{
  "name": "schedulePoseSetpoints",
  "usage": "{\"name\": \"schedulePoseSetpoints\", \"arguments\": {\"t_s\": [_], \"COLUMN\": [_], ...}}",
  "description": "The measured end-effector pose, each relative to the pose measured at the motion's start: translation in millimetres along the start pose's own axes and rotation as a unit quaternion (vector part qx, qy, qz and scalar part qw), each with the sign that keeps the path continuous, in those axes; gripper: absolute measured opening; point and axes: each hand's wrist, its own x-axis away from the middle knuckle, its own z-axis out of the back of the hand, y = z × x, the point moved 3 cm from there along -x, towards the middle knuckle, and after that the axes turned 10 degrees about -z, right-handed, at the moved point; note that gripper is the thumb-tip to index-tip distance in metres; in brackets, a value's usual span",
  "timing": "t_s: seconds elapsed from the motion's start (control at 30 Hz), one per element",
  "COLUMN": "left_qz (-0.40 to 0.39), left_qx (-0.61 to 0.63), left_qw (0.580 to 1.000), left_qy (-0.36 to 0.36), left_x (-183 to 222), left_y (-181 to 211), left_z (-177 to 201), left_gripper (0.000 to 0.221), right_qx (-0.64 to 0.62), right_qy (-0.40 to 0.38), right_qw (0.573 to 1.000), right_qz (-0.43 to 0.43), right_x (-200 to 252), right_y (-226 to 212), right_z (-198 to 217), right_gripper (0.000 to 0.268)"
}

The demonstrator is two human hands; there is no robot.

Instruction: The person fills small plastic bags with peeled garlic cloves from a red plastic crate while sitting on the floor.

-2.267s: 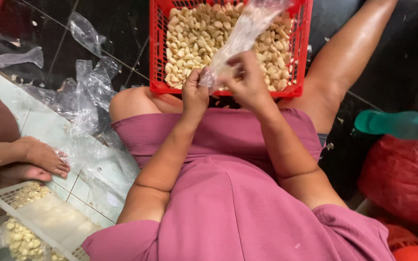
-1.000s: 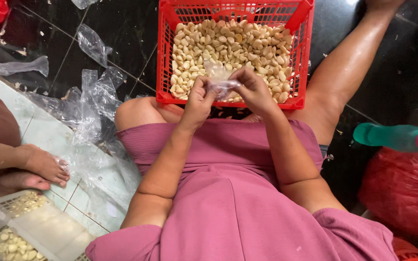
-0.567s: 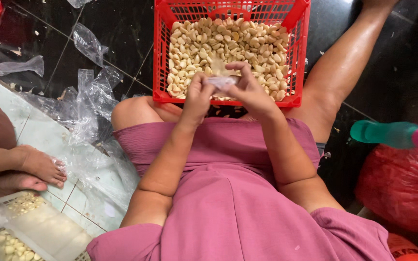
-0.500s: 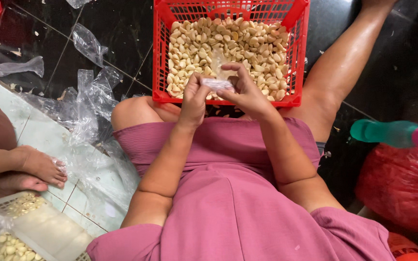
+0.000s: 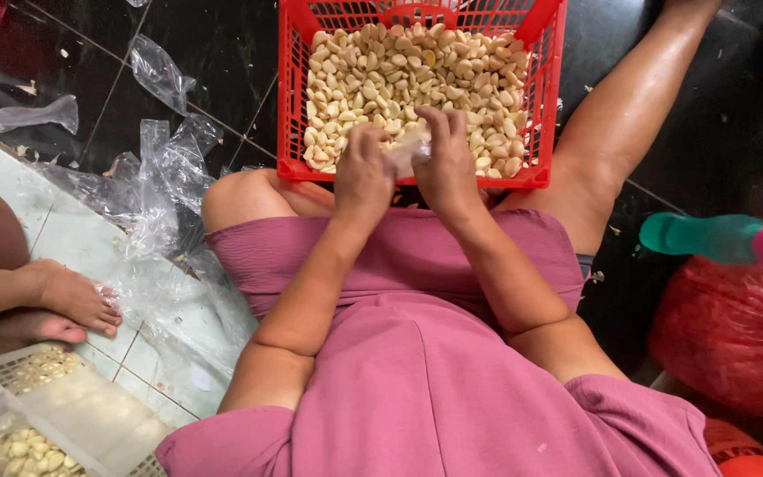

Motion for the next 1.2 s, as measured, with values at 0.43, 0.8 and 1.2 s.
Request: {"name": "schedulePoseSetpoints", "arguments": {"t_s": [0.43, 0.8, 1.2], "left_qz": [0.285, -0.077, 0.028], "left_qx": [0.668, 0.174, 0.145], "left_qw": [0.686, 0.963, 0.989], "left_qy": [-0.042, -0.193, 0.012], "left_x": [22.2, 0.0, -18.1], "left_y": [-22.9, -17.0, -29.2], "left_z": [-22.5, 5.0, 4.5], "left_gripper": [0.043, 0.025, 0.010], "right_qx": [0.153, 0.194, 0.333], "right_qy": [-0.034, -0.115, 0.036], "right_qw": [0.986, 0.973, 0.913], "right_qz": [0.049, 0.038, 0.233], "right_x": [-2.9, -13.5, -6.3], "right_y": [-2.7, -7.5, -20.0], "right_z": [17.4, 21.8, -15.0], "right_gripper": [0.069, 0.067, 0.054]}}
